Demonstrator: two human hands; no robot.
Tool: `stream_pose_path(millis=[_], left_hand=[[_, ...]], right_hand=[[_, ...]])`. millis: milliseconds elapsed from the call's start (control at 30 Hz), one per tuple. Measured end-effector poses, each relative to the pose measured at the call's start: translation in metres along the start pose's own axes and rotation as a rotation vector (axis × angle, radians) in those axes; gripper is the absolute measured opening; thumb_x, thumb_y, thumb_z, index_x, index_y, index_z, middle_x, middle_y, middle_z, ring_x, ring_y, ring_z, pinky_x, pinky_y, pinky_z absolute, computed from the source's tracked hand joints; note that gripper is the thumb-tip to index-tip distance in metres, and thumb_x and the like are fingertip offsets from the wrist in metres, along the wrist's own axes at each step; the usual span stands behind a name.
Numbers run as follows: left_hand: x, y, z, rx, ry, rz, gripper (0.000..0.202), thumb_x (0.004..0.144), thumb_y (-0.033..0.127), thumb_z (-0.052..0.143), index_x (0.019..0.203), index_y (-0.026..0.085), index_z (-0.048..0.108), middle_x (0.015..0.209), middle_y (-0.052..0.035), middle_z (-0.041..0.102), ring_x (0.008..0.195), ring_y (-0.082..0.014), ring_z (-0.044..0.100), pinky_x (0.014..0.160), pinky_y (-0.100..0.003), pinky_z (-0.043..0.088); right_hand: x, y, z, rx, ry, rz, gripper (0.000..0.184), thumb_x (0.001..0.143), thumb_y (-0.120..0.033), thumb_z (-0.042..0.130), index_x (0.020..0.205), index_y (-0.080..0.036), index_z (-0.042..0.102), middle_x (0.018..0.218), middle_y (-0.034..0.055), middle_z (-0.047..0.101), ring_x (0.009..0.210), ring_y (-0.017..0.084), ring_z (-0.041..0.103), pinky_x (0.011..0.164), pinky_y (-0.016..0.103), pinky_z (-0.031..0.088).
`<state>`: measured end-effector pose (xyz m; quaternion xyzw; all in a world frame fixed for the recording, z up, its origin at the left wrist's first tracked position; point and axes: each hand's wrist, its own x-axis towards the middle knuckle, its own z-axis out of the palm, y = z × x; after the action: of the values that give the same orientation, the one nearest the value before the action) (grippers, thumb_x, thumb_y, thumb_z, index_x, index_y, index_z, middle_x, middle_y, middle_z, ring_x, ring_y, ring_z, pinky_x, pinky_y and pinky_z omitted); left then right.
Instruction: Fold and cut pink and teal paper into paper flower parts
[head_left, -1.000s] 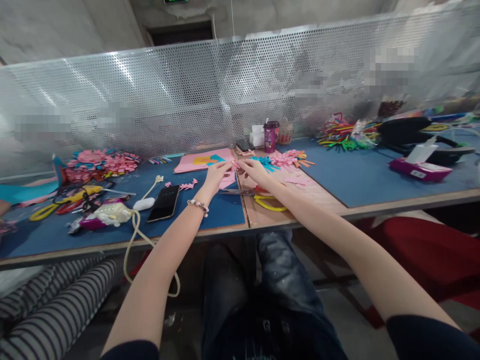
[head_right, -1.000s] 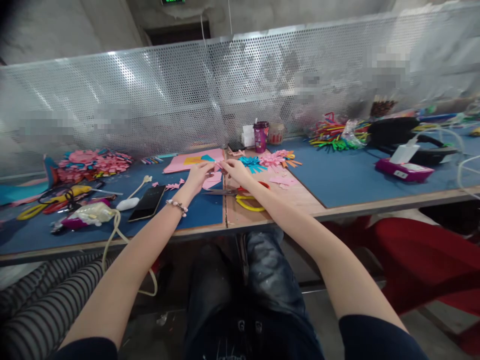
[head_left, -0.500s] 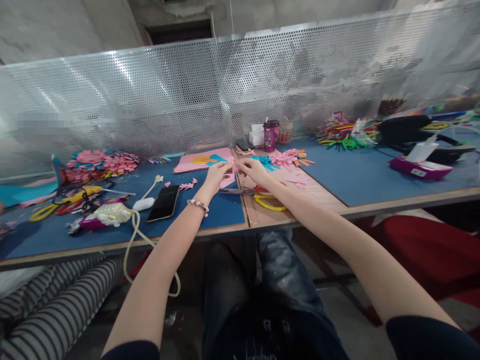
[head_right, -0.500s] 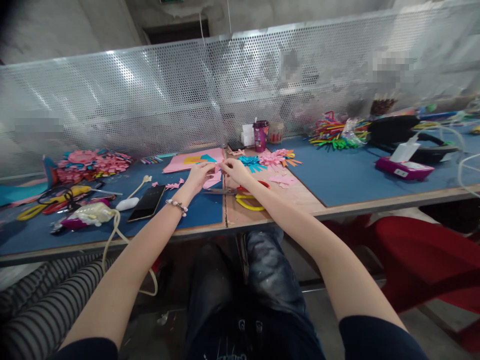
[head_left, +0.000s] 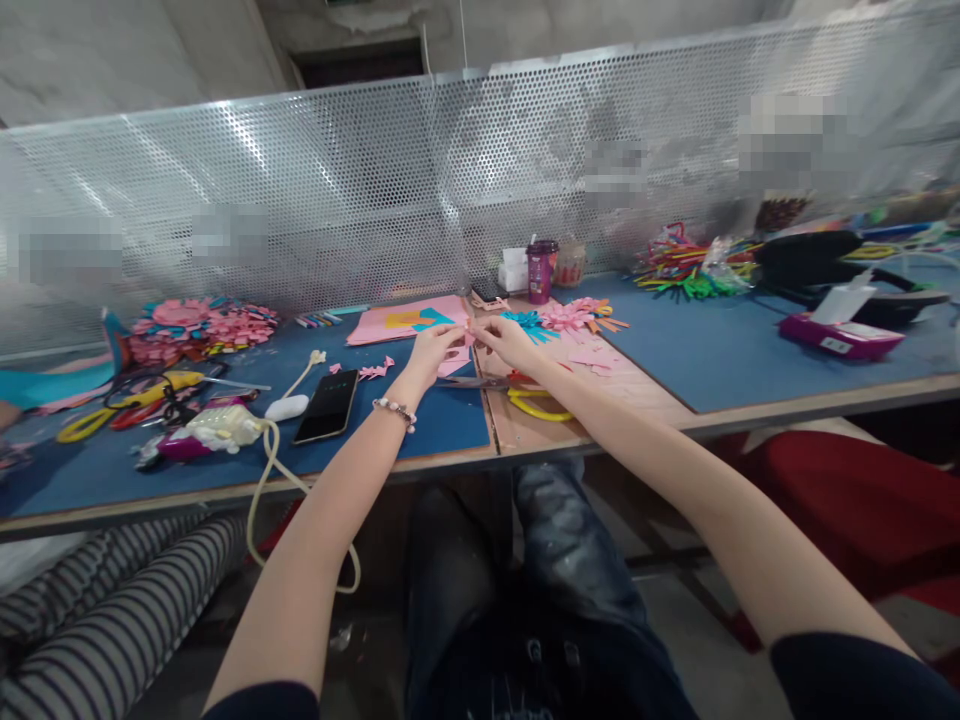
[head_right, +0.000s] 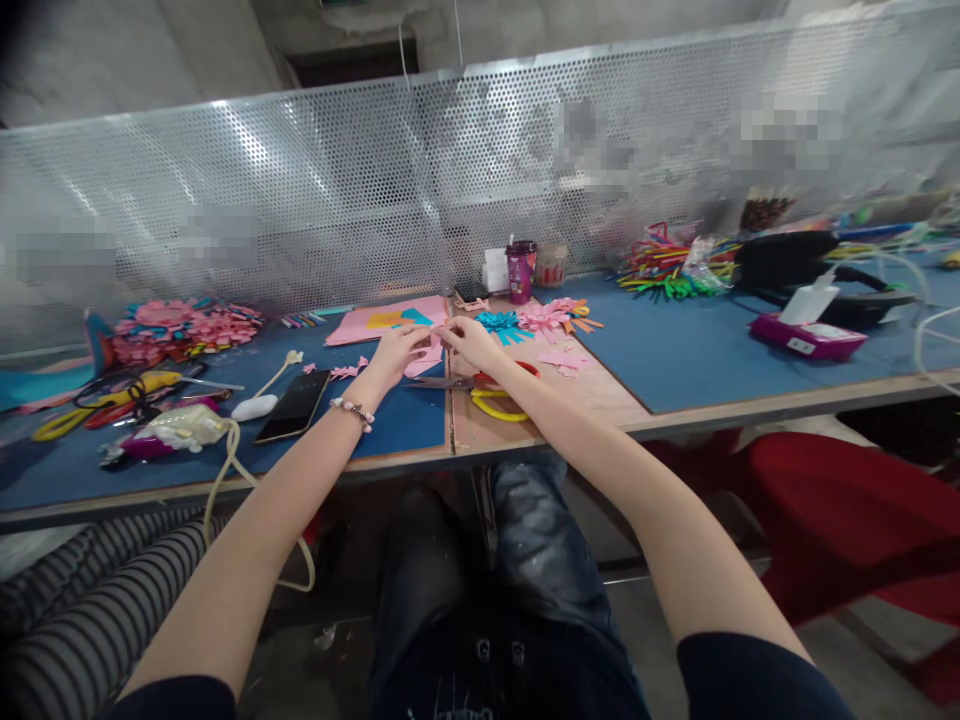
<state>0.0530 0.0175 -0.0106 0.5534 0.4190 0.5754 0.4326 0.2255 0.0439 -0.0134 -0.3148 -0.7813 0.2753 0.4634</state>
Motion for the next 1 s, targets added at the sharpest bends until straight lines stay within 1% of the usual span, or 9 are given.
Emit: stream_pose_path(millis=[100,233,300,400,500,733,800,900,1000], left_hand=[[0.0005,0.0012,0.0001,-0.051,-0.017,-0.027,0.021,0.066,0.034,0.078,0.076,0.017,0.071,0.082,-0.0052,0.07,0.076,-0.0149,0.063,0.072,-0.027,0.045],[-0.0007,0.0041,0.0008,-0.02,-0.026,-0.028,0.021,0.067,0.034,0.078,0.077,0.017,0.072,0.082,-0.006,0.071,0.078,-0.0163,0.064,0.074,-0.029,0.044],[-0.0022,0.0053,0.0011,0.011,-0.017,-0.01,0.02,0.068,0.034,0.078,0.076,0.018,0.072,0.082,-0.006,0.071,0.078,-0.0163,0.064,0.075,-0.029,0.043],[-0.0045,0.0066,0.0017,0.05,-0.002,0.02,0.021,0.067,0.036,0.078,0.075,0.017,0.073,0.079,-0.0061,0.071,0.076,-0.0165,0.063,0.075,-0.029,0.042],[-0.0057,0.007,0.0029,0.067,-0.001,0.016,0.023,0.067,0.038,0.079,0.077,0.017,0.074,0.077,-0.0061,0.071,0.077,-0.0174,0.063,0.076,-0.029,0.042],[-0.0055,0.0052,0.0065,0.109,0.019,0.004,0.022,0.067,0.035,0.078,0.08,0.018,0.076,0.084,-0.0072,0.073,0.083,-0.0202,0.065,0.076,-0.031,0.039],[-0.0051,0.0045,0.0058,0.093,0.016,0.002,0.02,0.067,0.035,0.078,0.079,0.018,0.075,0.082,-0.0073,0.073,0.082,-0.0198,0.065,0.077,-0.031,0.04],[-0.0037,0.0033,0.0033,0.062,0.011,0.005,0.02,0.067,0.034,0.078,0.078,0.018,0.074,0.08,-0.0061,0.071,0.08,-0.0182,0.065,0.077,-0.03,0.041],[-0.0017,0.0015,0.0016,0.064,0.002,0.006,0.019,0.067,0.034,0.077,0.077,0.019,0.072,0.08,-0.0049,0.07,0.079,-0.0167,0.063,0.077,-0.029,0.042]], right_hand=[[0.0017,0.0026,-0.0001,-0.014,0.001,-0.003,0.026,0.094,-0.039,0.057,0.085,-0.014,0.061,0.075,0.0035,0.064,0.065,0.012,0.055,0.061,0.024,0.045],[0.0027,0.0045,-0.0002,0.027,-0.003,0.001,0.021,0.094,-0.033,0.056,0.085,-0.014,0.06,0.075,0.0026,0.062,0.065,0.012,0.055,0.062,0.023,0.046],[0.0026,0.0045,0.0002,0.071,-0.033,0.02,0.022,0.094,-0.035,0.056,0.086,-0.015,0.06,0.077,0.0026,0.063,0.066,0.012,0.056,0.062,0.023,0.047],[0.0017,0.0031,0.001,0.122,-0.071,0.046,0.029,0.094,-0.043,0.055,0.084,-0.016,0.061,0.079,0.0035,0.064,0.067,0.012,0.057,0.059,0.023,0.048],[0.0006,0.0012,0.0006,0.096,-0.081,0.039,0.034,0.093,-0.048,0.056,0.083,-0.015,0.061,0.079,0.0035,0.064,0.065,0.012,0.056,0.057,0.022,0.046],[0.0007,0.0001,-0.0031,-0.12,0.011,0.022,0.032,0.094,-0.035,0.058,0.07,-0.015,0.057,0.062,0.0009,0.058,0.058,0.012,0.052,0.057,0.023,0.04],[0.0011,0.0001,-0.0029,-0.107,0.0,0.054,0.034,0.094,-0.038,0.058,0.068,-0.015,0.057,0.061,0.0012,0.059,0.058,0.012,0.053,0.057,0.023,0.04],[0.0012,-0.0004,-0.0023,-0.028,-0.074,0.104,0.038,0.095,-0.043,0.056,0.069,-0.014,0.06,0.064,0.0031,0.062,0.057,0.012,0.055,0.057,0.023,0.042],[0.0006,-0.0012,-0.0037,0.009,-0.078,0.089,0.035,0.092,-0.043,0.059,0.075,-0.014,0.063,0.07,0.0044,0.066,0.057,0.011,0.055,0.056,0.023,0.042]])
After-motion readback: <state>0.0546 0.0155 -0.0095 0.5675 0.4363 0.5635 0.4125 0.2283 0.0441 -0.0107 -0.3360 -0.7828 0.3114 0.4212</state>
